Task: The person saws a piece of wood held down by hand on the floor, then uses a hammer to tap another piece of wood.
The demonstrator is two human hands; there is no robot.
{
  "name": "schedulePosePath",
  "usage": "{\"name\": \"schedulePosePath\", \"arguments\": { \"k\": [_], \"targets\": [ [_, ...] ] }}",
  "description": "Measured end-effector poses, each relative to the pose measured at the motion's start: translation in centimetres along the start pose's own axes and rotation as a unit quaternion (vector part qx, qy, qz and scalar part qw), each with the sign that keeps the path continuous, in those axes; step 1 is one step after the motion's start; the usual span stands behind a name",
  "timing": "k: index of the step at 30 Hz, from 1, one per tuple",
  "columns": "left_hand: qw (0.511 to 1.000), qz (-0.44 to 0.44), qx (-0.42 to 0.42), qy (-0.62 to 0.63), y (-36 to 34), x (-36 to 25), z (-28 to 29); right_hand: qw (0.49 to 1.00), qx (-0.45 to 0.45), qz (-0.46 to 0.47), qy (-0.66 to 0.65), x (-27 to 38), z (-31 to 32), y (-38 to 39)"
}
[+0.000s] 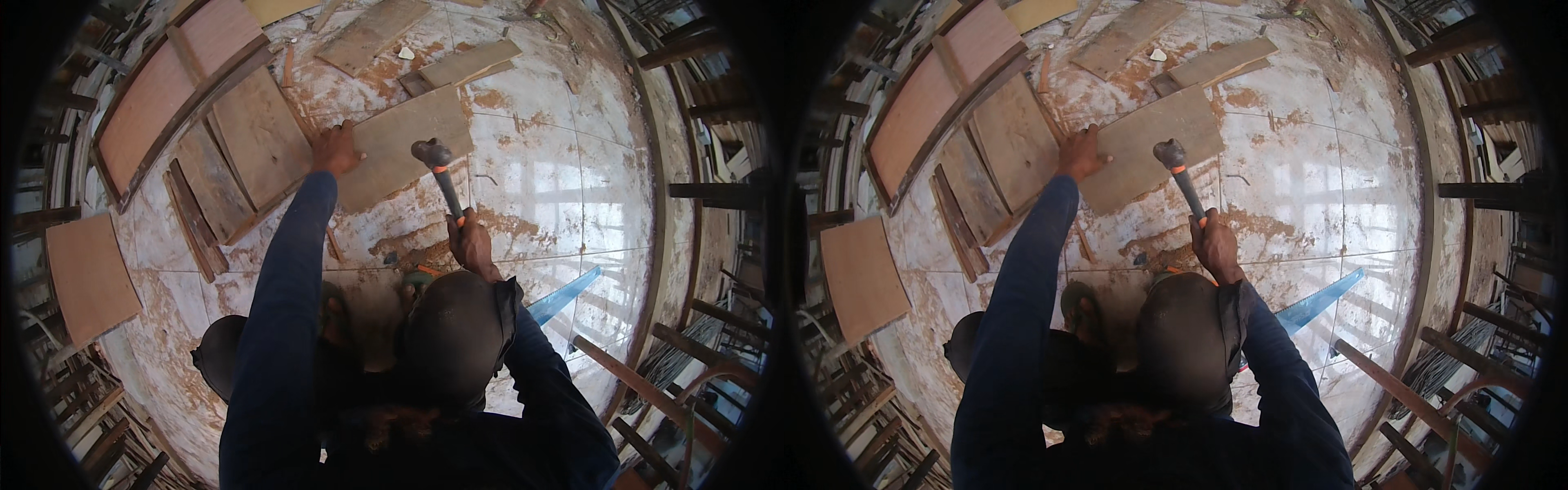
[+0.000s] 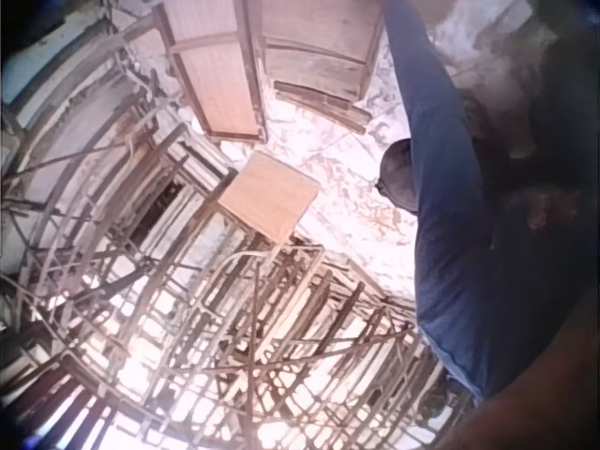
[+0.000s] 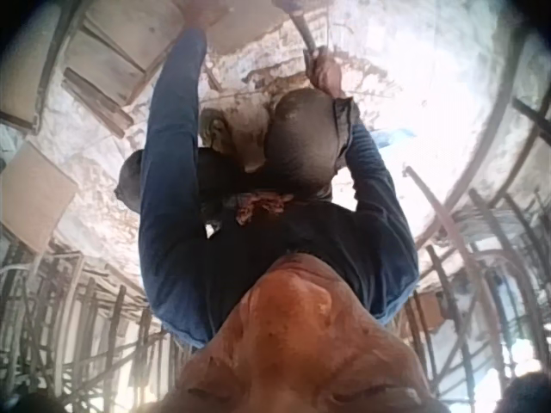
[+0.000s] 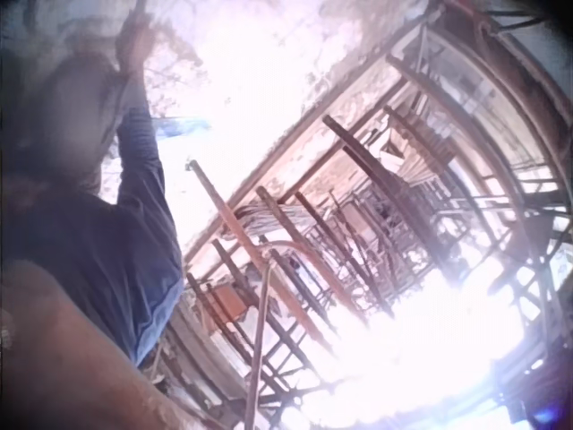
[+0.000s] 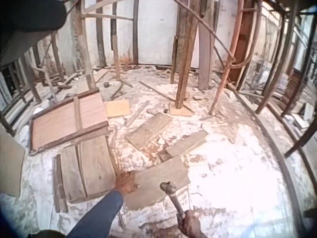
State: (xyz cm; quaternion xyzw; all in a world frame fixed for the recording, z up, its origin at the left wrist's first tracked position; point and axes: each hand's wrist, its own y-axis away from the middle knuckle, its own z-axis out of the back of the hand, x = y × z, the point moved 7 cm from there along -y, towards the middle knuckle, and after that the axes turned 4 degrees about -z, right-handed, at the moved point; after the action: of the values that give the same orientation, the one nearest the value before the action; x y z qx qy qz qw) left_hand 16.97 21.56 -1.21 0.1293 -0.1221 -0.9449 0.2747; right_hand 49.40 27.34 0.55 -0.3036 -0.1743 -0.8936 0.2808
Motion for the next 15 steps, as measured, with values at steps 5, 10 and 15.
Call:
{"name": "schedulePosePath", "arguments": {
  "k": [5, 10, 15],
  "targets": [
    [0.991, -0.073, -0.101, -0.048, -0.2, -2.0, 1.2, 0.997, 0.067, -0.022, 0.036, 0.4, -2.8, 0.7],
    [0.998, -0.035, -0.061, 0.005, 0.0, -1.7, 1.2, 0.998, 0.014, -0.060, -0.026, 0.0, 1.5, 2.1],
    [0.993, -0.075, -0.096, 0.000, -0.2, -0.3, 3.0, 0.988, -0.009, -0.135, -0.080, -7.2, 2.8, 5.9]
  ]
}}
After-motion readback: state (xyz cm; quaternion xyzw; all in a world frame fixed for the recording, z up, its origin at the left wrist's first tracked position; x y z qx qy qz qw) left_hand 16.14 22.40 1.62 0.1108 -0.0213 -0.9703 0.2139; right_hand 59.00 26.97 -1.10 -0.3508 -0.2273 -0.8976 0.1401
